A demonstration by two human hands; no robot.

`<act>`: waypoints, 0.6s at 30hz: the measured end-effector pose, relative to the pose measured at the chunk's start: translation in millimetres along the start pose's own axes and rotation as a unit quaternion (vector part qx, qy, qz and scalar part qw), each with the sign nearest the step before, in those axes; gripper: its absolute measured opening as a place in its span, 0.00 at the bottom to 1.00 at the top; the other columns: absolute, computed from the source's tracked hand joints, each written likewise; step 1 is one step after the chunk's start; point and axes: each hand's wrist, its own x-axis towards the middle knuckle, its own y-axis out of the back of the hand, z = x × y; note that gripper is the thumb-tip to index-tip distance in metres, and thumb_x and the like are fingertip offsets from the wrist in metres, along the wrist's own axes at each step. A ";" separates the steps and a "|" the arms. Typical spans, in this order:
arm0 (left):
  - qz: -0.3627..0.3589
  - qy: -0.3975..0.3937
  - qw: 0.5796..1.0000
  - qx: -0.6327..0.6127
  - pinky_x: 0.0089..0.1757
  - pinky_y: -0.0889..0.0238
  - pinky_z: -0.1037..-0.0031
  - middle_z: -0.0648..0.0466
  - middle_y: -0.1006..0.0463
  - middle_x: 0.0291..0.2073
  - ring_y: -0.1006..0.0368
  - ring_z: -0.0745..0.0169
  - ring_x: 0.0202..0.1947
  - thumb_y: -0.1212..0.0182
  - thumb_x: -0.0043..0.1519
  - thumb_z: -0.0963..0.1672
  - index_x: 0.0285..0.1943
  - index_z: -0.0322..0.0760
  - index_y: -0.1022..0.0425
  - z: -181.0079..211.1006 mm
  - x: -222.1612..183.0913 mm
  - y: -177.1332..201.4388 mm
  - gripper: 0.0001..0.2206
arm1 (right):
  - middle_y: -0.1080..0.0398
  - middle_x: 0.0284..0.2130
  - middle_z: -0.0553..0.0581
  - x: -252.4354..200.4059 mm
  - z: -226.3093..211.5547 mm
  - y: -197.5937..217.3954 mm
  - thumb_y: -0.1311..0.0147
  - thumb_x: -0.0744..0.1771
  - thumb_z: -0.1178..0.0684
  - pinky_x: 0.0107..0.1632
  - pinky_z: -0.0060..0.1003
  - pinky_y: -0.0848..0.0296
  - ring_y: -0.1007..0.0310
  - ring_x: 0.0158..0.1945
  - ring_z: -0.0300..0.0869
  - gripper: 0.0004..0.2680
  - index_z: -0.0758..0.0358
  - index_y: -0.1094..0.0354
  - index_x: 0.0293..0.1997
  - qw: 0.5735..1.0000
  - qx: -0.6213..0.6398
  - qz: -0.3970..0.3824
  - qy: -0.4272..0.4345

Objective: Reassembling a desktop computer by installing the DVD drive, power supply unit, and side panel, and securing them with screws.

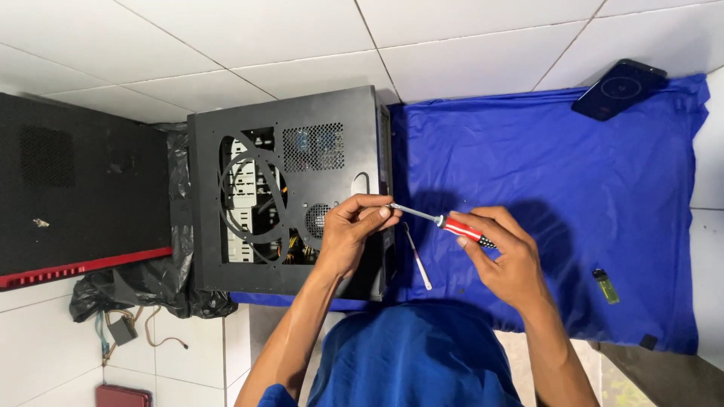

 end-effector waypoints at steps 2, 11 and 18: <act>0.001 0.001 1.000 0.002 0.49 0.23 0.59 0.34 0.19 0.38 0.18 0.48 0.42 0.34 0.58 0.34 0.50 0.18 0.22 -2.0 2.6 1.5 0.11 | 0.25 0.41 0.56 3.6 -1.6 -0.3 0.38 0.65 0.58 0.46 0.43 0.25 0.22 0.42 0.53 0.12 0.49 0.21 0.53 1.000 0.003 0.000 0.004; 0.006 0.020 1.000 0.007 0.50 0.23 0.60 0.36 0.19 0.40 0.19 0.50 0.43 0.35 0.60 0.35 0.51 0.19 0.23 -0.7 8.1 2.9 0.12 | 0.25 0.39 0.55 7.1 3.2 -1.8 0.39 0.65 0.58 0.44 0.41 0.25 0.23 0.40 0.51 0.11 0.49 0.20 0.52 1.000 -0.004 0.006 0.007; -0.004 0.031 0.999 -0.009 0.50 0.23 0.62 0.38 0.19 0.40 0.18 0.51 0.44 0.36 0.61 0.36 0.51 0.20 0.23 -3.4 11.4 2.7 0.11 | 0.25 0.39 0.55 9.9 5.5 -2.3 0.39 0.65 0.59 0.44 0.40 0.25 0.23 0.40 0.50 0.11 0.49 0.20 0.51 1.000 -0.002 0.016 0.016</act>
